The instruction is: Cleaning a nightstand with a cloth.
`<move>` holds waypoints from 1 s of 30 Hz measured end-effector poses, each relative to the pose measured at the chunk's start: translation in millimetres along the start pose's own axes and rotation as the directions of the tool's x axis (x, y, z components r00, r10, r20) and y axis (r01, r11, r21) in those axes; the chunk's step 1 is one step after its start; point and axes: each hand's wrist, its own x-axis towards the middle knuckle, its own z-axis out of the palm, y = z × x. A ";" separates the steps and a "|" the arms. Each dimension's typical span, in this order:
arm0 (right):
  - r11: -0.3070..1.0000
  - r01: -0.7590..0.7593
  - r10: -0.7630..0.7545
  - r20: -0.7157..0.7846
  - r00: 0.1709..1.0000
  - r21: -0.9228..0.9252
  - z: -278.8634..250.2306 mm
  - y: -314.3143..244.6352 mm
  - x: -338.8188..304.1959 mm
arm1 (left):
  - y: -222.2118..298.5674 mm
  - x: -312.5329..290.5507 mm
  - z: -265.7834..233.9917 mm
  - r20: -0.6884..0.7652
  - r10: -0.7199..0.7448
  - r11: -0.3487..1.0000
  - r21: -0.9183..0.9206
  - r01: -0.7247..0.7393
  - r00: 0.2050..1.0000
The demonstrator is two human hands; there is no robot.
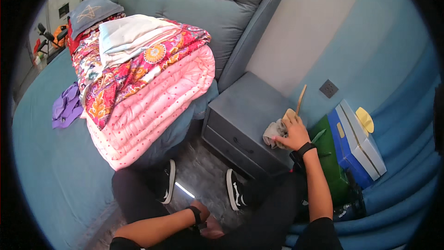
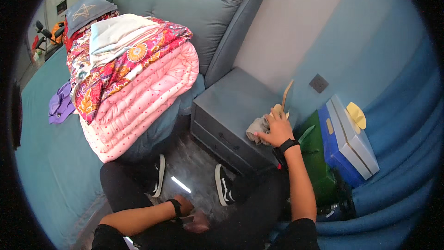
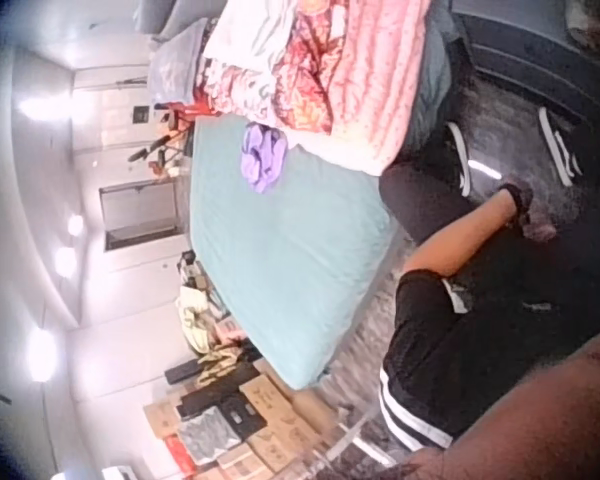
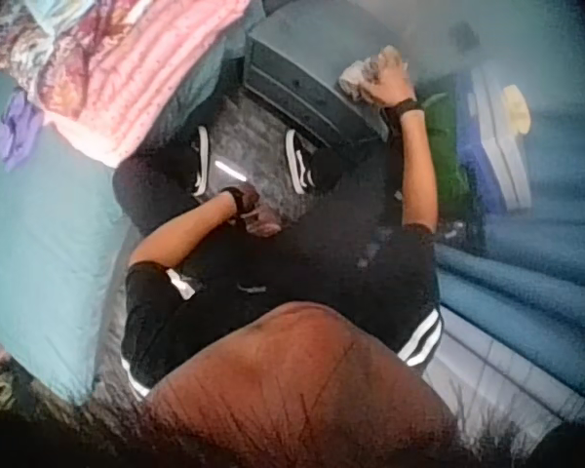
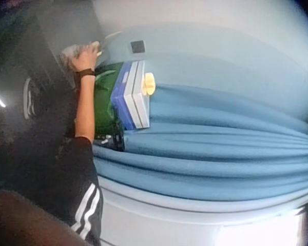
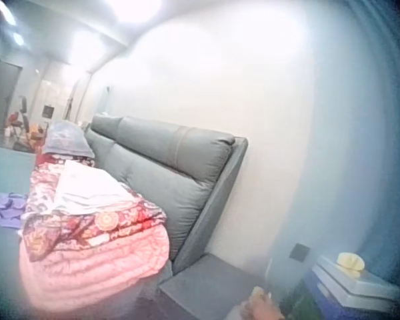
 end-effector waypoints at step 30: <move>0.989 0.024 0.010 0.226 0.974 -0.149 125.3 -2.7 111.6 | 31.8 -61.5 -25.9 -0.188 0.158 0.987 0.053 -0.150 0.969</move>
